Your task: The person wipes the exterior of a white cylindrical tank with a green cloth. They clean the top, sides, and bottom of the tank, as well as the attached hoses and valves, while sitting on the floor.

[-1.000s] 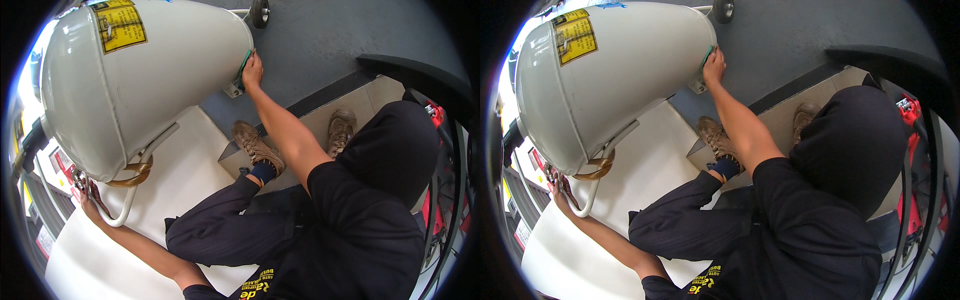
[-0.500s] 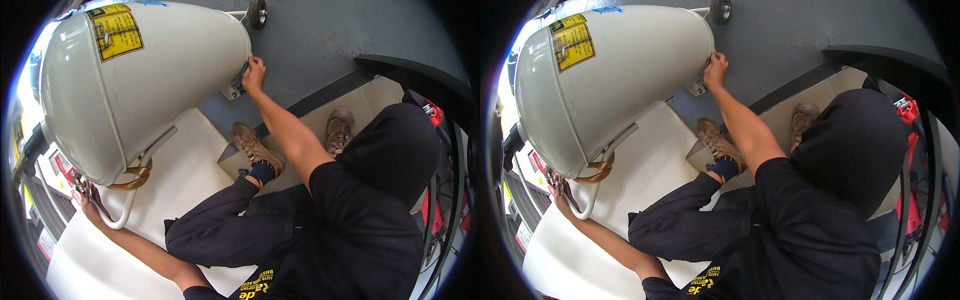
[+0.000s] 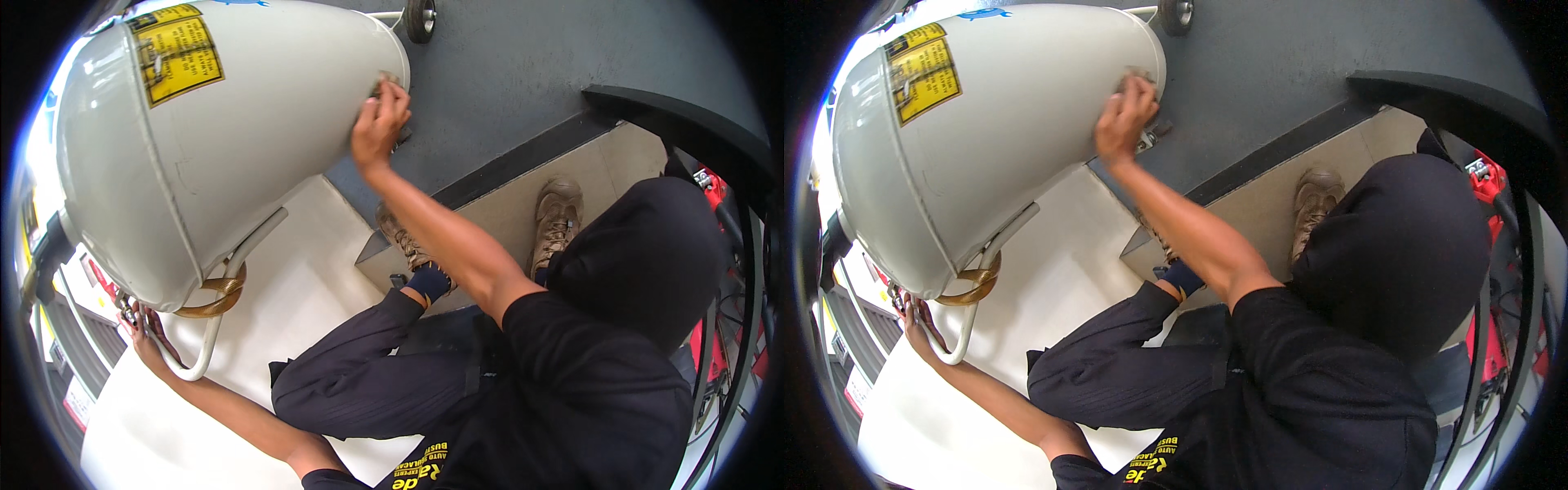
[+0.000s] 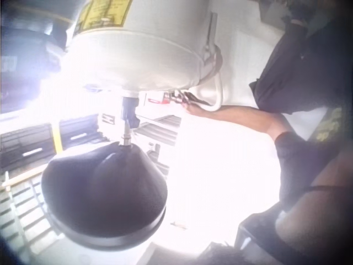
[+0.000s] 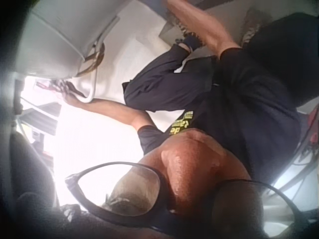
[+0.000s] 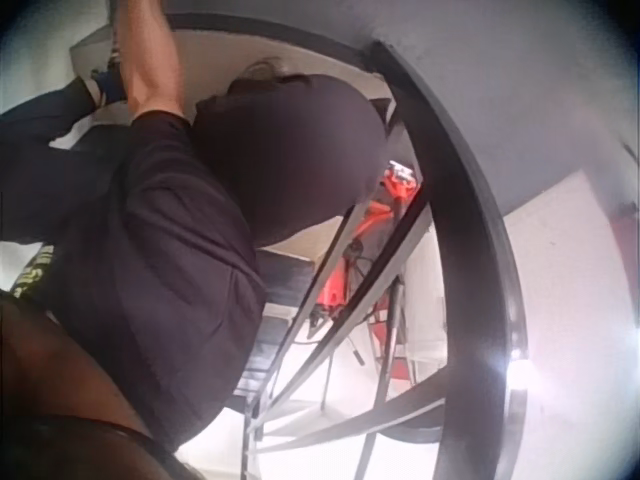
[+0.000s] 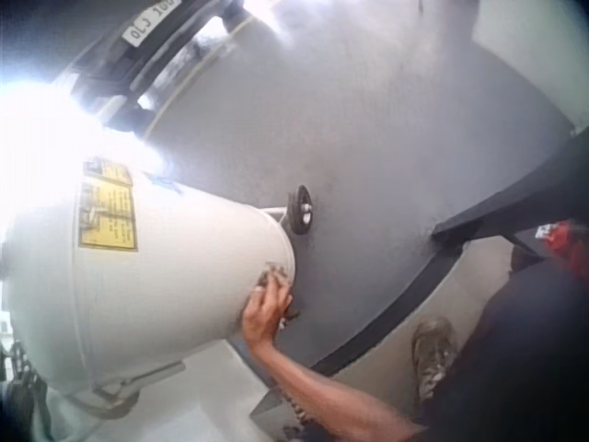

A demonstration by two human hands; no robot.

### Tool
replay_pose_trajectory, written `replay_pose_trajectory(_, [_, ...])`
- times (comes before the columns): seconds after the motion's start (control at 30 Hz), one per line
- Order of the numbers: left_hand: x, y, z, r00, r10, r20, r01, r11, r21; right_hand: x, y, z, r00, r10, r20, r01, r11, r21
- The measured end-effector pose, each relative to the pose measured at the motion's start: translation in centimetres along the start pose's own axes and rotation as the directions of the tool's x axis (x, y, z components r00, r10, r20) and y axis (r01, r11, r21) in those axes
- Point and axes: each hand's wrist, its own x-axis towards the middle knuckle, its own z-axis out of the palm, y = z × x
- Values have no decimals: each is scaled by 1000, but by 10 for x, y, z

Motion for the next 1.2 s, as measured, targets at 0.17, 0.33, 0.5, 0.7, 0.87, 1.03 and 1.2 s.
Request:
replay_pose_trajectory(0.17, [10, 1, -11, 998, -58, 11, 58, 998, -28, 0, -119, -29, 904, -425, 42, 375, 839, 394])
replay_pose_trajectory(0.33, [16, -8, -24, 996, -34, 77, 36, 999, -26, 55, -46, 9, 992, 75, 97, -94, 974, 206])
replay_pose_trajectory(0.5, [31, -8, -12, 996, -26, 90, 30, 999, -41, 101, 61, 28, 966, 215, 147, -227, 971, 70])
replay_pose_trajectory(0.7, [21, -13, -18, 999, -20, 50, 21, 999, -24, -12, -120, 23, 985, -156, 72, 138, 967, 212])
replay_pose_trajectory(0.87, [25, -12, -24, 998, -15, 65, 16, 1000, -15, -35, -234, -27, 786, -599, 153, 525, 778, 345])
replay_pose_trajectory(1.03, [7, -7, -5, 999, -6, 49, 9, 999, -52, 28, -151, -5, 816, -570, 96, 506, 785, 359])
replay_pose_trajectory(1.2, [0, 5, 5, 1000, 14, -8, -14, 999, -37, 96, -19, 14, 916, -369, 160, 307, 898, 314])
